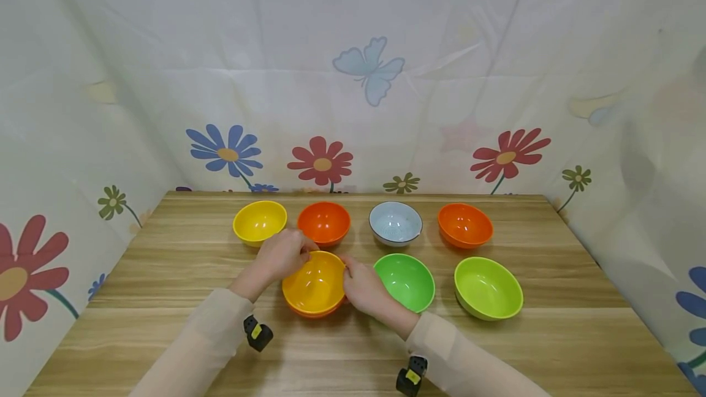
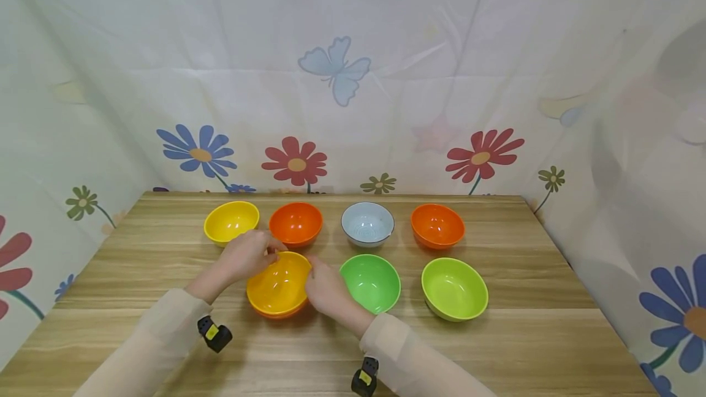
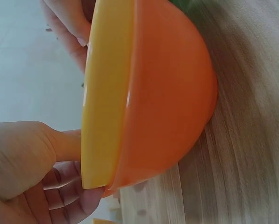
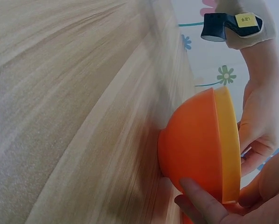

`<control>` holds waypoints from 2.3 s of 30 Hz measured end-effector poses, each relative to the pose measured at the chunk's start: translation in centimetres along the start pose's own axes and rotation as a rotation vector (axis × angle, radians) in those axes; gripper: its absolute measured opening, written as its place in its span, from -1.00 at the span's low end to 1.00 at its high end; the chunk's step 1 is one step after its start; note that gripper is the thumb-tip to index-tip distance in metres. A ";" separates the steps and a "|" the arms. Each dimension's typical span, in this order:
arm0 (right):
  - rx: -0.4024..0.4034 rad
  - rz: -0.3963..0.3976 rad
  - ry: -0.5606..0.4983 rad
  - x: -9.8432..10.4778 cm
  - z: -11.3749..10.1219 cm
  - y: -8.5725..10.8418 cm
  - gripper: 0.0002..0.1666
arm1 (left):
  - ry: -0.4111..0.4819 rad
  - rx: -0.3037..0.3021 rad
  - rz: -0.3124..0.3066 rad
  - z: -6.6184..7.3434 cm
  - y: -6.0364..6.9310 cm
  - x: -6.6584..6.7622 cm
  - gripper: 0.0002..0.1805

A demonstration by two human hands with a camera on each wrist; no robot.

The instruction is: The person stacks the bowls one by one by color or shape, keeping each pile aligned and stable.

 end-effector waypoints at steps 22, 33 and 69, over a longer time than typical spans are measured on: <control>0.003 0.008 0.030 0.1 -0.2 0.1 -0.54 | 0.306 -0.021 0.040 -3.8 2.8 0.8 -0.82; -0.003 0.009 0.020 0.0 0.0 0.1 -0.53 | 0.487 0.068 0.075 -6.4 3.7 -0.5 -0.81; 0.006 0.020 0.081 0.1 -0.3 0.1 -0.53 | 1.415 0.192 -0.100 -6.2 5.5 -8.0 -0.45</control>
Point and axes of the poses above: each hand's wrist, its own y-axis away from the middle knuckle, its own x-axis out of the back of the hand, z = x × y, the point moved 7 cm from there along -y, towards the middle knuckle, and after that the axes turned 9 degrees about -z, right-handed, at the moved point
